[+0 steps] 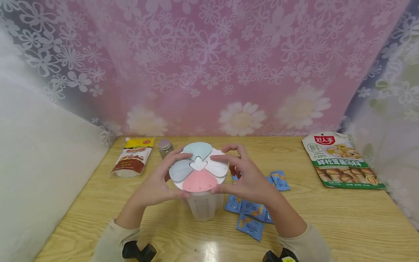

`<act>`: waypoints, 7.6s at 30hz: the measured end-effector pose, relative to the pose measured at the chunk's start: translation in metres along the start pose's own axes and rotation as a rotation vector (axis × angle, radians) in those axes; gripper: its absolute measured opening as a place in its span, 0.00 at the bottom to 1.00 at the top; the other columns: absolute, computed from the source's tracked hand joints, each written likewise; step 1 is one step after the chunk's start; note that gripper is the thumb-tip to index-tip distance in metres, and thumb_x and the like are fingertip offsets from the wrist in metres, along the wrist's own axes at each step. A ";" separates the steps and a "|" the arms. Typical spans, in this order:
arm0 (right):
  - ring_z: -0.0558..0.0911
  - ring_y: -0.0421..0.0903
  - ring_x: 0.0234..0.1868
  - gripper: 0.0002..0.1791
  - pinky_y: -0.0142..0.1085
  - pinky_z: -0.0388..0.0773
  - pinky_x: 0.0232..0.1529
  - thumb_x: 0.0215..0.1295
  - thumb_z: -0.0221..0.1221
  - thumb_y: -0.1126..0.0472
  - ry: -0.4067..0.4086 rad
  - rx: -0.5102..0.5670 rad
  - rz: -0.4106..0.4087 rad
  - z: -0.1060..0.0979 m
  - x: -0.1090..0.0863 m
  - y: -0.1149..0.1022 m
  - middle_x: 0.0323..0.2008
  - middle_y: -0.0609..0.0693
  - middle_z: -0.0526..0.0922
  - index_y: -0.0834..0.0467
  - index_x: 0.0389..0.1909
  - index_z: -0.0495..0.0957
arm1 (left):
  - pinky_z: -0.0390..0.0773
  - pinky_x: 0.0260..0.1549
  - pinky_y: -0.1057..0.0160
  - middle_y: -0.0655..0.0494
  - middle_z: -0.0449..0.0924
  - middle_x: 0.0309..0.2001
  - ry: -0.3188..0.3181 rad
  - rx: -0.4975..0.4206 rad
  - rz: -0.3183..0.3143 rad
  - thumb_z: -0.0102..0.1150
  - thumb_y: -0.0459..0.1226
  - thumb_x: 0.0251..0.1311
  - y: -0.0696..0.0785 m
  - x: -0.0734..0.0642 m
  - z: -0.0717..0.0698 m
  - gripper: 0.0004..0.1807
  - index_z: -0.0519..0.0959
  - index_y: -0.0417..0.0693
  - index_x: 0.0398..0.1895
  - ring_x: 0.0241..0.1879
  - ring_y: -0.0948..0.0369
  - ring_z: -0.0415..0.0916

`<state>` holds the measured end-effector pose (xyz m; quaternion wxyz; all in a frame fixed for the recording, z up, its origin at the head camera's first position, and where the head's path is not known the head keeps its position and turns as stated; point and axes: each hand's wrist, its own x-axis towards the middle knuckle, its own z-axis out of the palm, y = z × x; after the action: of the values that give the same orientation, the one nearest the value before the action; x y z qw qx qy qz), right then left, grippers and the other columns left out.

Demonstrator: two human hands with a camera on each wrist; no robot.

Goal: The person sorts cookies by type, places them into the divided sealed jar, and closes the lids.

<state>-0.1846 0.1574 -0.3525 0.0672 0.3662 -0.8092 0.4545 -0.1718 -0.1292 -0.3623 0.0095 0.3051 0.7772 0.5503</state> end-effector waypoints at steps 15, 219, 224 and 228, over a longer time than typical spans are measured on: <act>0.64 0.39 0.21 0.25 0.31 0.66 0.21 0.57 0.70 0.67 0.090 0.035 -0.028 0.005 -0.002 -0.009 0.57 0.50 0.64 0.53 0.58 0.81 | 0.77 0.59 0.56 0.53 0.58 0.76 0.102 -0.003 0.076 0.65 0.40 0.63 -0.007 0.004 0.008 0.23 0.74 0.53 0.61 0.72 0.52 0.63; 0.80 0.39 0.31 0.19 0.36 0.76 0.27 0.66 0.55 0.79 -0.119 0.432 0.121 -0.073 -0.020 0.069 0.40 0.43 0.84 0.61 0.54 0.78 | 0.83 0.49 0.63 0.46 0.66 0.71 0.184 -0.258 0.040 0.62 0.44 0.67 -0.009 0.008 0.015 0.30 0.70 0.43 0.69 0.55 0.62 0.77; 0.76 0.46 0.26 0.18 0.39 0.73 0.26 0.67 0.56 0.76 -0.132 0.417 0.178 -0.074 -0.022 0.095 0.39 0.44 0.83 0.63 0.56 0.78 | 0.82 0.50 0.63 0.46 0.66 0.71 0.185 -0.260 0.038 0.62 0.44 0.66 -0.008 0.008 0.015 0.30 0.70 0.43 0.69 0.55 0.62 0.77; 0.77 0.49 0.27 0.18 0.39 0.76 0.29 0.68 0.59 0.71 -0.139 0.355 0.271 -0.074 -0.025 0.116 0.40 0.46 0.82 0.65 0.58 0.76 | 0.82 0.50 0.63 0.46 0.66 0.71 0.185 -0.262 0.042 0.62 0.43 0.66 -0.009 0.007 0.015 0.30 0.70 0.43 0.69 0.55 0.62 0.77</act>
<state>-0.2593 0.2654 -0.4005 -0.1160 0.2906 -0.7611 0.5681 -0.1768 -0.1148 -0.3735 -0.0339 0.2658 0.6898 0.6726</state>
